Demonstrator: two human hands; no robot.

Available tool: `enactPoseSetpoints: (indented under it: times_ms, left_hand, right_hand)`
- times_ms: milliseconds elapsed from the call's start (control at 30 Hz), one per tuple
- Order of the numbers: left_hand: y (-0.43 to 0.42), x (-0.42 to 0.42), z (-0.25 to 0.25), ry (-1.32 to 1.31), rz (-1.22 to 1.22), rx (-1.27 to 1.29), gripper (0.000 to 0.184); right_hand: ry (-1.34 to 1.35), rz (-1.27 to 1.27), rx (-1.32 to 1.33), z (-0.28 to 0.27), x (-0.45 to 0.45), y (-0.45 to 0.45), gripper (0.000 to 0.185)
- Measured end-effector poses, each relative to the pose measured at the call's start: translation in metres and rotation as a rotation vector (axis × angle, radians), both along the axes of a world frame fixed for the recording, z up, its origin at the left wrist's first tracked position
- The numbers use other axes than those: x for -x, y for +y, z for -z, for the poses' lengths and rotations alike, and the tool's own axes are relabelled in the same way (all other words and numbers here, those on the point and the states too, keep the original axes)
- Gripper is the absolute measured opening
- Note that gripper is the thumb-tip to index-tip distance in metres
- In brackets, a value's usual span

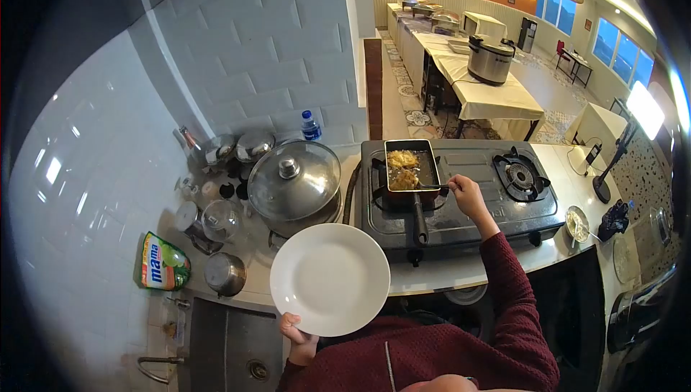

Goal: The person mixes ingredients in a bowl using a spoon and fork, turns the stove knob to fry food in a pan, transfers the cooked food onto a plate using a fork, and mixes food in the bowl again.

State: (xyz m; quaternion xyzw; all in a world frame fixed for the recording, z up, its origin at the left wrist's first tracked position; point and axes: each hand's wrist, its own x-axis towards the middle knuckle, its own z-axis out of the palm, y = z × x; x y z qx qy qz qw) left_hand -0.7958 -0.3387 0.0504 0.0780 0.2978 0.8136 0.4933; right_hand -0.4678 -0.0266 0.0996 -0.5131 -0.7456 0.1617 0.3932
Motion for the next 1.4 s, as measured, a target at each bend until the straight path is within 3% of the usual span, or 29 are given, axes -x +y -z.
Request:
enactPoseSetpoints:
  times_ms: [67,167,367,533,667,767,833,900,1067,1167,1267,1367,1400]
  left_hand:
    - [0.001,0.000,-0.005,-0.014,0.017,-0.007,0.046]
    - [0.000,0.004,0.003,-0.023,0.023,-0.002,0.060]
    - [-0.006,0.015,0.036,0.015,-0.032,0.062,0.061]
    - [0.001,-0.001,-0.007,-0.012,-0.012,0.071,0.061]
    - [0.000,0.004,0.009,-0.011,-0.019,0.074,0.060]
    - [0.001,-0.003,-0.012,0.000,0.005,0.031,0.049]
    - [-0.001,0.003,0.015,0.288,-0.094,0.112,0.046]
    - [-0.003,0.007,0.023,0.343,-0.093,0.137,0.043]
    - [0.002,-0.007,-0.023,0.031,0.020,0.042,0.037]
    - [0.000,0.003,0.001,0.053,0.028,-0.006,0.039]
    - [0.002,-0.001,-0.009,0.049,0.025,0.025,0.041]
    - [-0.003,0.010,0.025,0.239,0.001,0.053,0.046]
    - [-0.003,0.008,0.018,0.171,0.014,0.038,0.046]
  right_hand:
    - [0.004,-0.001,-0.011,0.002,-0.001,0.001,0.012]
    - [0.010,-0.007,-0.024,0.005,-0.001,0.003,0.012]
    - [0.012,-0.004,-0.002,0.003,-0.001,0.001,0.012]
    - [0.015,-0.012,0.009,0.004,-0.001,0.001,0.013]
    - [0.021,-0.020,-0.004,0.005,-0.002,0.002,0.013]
    - [0.018,-0.020,0.001,0.003,-0.001,0.000,0.013]
    - [0.013,-0.020,0.005,0.003,-0.002,0.001,0.013]
    - [0.004,-0.017,-0.004,0.004,-0.001,0.000,0.013]
    - [0.007,-0.018,-0.006,0.003,-0.002,-0.001,0.013]
    - [0.018,-0.020,-0.002,0.003,-0.002,-0.001,0.013]
    - [0.009,-0.011,-0.006,0.007,-0.002,0.001,0.013]
    - [0.006,-0.014,-0.002,0.006,-0.002,0.001,0.013]
    - [0.004,-0.016,-0.008,0.005,-0.002,0.001,0.013]
